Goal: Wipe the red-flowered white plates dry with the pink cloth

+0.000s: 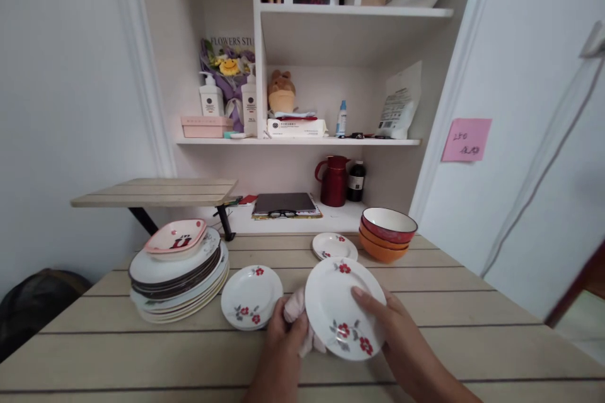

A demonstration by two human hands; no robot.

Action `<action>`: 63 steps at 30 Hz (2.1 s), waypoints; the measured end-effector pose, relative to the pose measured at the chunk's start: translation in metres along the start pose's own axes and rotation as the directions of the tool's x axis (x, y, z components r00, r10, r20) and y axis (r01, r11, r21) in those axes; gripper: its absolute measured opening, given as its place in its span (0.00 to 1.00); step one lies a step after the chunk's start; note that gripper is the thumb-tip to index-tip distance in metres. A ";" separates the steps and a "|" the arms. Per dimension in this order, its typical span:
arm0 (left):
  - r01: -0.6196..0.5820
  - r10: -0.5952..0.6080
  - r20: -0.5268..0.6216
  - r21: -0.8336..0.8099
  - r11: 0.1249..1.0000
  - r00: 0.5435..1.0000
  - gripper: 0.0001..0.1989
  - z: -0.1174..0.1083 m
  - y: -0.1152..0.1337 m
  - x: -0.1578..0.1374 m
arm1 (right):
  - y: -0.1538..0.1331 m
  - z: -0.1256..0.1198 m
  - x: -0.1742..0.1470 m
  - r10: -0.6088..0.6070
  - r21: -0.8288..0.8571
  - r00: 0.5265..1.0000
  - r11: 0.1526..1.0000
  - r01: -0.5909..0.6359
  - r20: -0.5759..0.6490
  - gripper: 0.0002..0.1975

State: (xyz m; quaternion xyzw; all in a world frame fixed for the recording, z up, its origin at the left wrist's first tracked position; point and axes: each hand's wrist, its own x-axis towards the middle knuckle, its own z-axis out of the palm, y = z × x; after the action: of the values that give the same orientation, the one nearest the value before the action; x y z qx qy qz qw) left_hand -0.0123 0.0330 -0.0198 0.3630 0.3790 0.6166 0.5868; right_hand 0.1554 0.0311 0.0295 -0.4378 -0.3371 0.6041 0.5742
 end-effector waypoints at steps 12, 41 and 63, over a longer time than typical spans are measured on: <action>-0.067 0.028 0.161 0.241 0.968 0.987 0.18 0.006 -0.003 -0.012 | 0.005 0.010 0.003 -0.112 0.049 0.981 0.991 0.121 -0.156 0.35; -0.552 0.477 0.321 0.673 0.493 0.818 0.08 0.000 0.004 -0.017 | -0.026 -0.022 -0.003 -0.134 -0.361 0.925 0.893 0.268 0.357 0.15; -0.121 0.195 -0.140 0.418 0.900 0.971 0.20 0.003 0.006 -0.008 | 0.025 0.006 -0.015 0.034 0.095 0.992 0.994 -0.046 0.123 0.22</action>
State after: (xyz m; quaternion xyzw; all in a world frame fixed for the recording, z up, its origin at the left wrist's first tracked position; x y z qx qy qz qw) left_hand -0.0116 0.0251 -0.0128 0.4500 0.5192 0.5999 0.4099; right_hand 0.1393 0.0144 0.0117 -0.3786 -0.3325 0.6568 0.5610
